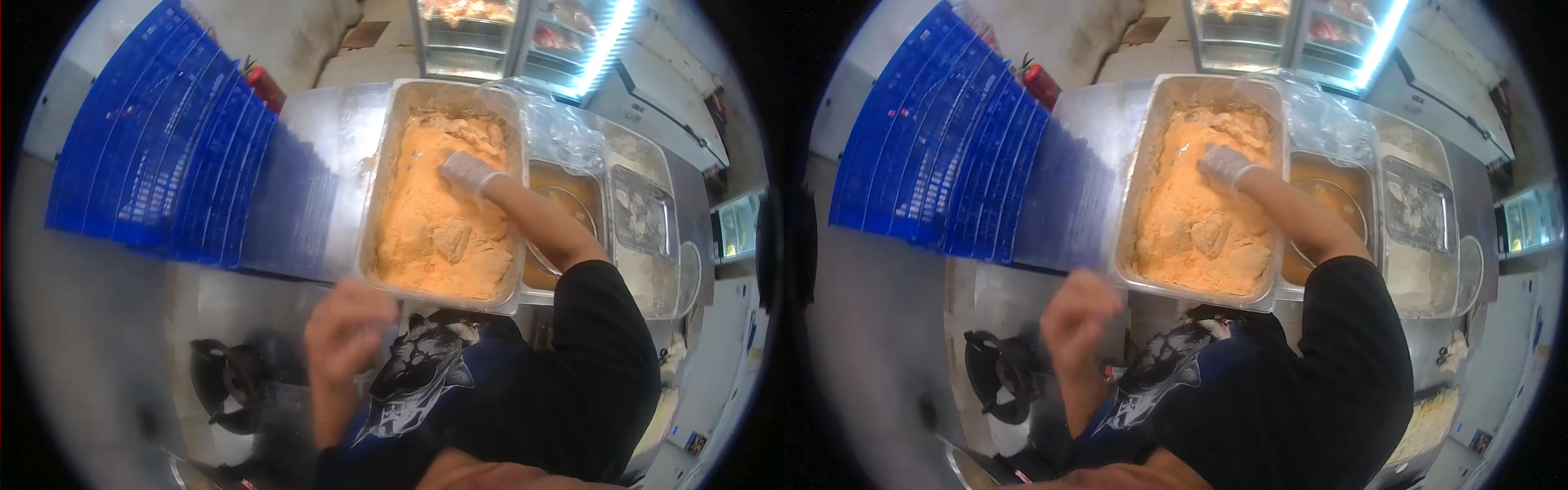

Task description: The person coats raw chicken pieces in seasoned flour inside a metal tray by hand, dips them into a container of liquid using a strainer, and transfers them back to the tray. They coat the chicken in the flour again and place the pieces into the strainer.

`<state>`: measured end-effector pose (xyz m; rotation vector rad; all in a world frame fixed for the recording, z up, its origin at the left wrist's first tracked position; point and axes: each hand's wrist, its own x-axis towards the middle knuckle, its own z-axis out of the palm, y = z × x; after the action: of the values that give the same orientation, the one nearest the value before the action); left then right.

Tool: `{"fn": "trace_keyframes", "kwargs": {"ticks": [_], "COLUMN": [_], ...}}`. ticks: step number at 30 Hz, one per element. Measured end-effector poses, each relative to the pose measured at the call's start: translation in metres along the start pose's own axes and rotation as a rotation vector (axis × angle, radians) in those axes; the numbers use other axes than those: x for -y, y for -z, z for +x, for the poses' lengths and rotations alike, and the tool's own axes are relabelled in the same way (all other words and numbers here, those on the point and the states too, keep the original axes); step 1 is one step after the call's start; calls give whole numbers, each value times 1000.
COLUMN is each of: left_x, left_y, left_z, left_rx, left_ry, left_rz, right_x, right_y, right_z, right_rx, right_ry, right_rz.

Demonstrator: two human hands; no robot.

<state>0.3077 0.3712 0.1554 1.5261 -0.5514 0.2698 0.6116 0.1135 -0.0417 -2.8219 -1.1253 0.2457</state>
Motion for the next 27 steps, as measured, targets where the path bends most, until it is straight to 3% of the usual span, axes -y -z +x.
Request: {"fn": "trace_keyframes", "kwargs": {"ticks": [3,6,8,12,14,15,17,19,21,22,24,27], "left_x": [-41,-53,-53,-54,-57,-59,-66,-66,-59,-57,-52,-68], "left_y": [8,0,-11,-20,-19,-18,-17,-17,-16,-16,-23,-49], "left_z": [6,27,32,32,38,43,48,47,43,44,39,30], "left_rx": [571,861,901,918,949,986,957,917,710,681,327,67], "left_ry": [-113,-163,-198,-254,-239,-227,-216,-205,-284,-282,-344,-156], "left_rz": [-118,-174,-229,-269,-217,-168,-120,-71,-219,-198,-449,-523], "right_x": [18,4,-6,-25,-32,-33,-38,-46,-68,-68,-55,-66], "right_y": [-9,-25,-21,35,45,48,51,51,17,24,51,43], "right_z": [-10,0,-1,-20,-20,-26,-41,-45,-54,-52,-51,-45], "right_rx": [-140,-158,-279,-246,-454,-453,-561,49,-187,-184,-345,-167], "right_ry": [-87,-207,-111,-16,-69,-56,-5,-47,-195,-160,-10,-101], "right_rz": [-80,84,328,225,229,231,271,-306,-33,-38,45,-103]}}
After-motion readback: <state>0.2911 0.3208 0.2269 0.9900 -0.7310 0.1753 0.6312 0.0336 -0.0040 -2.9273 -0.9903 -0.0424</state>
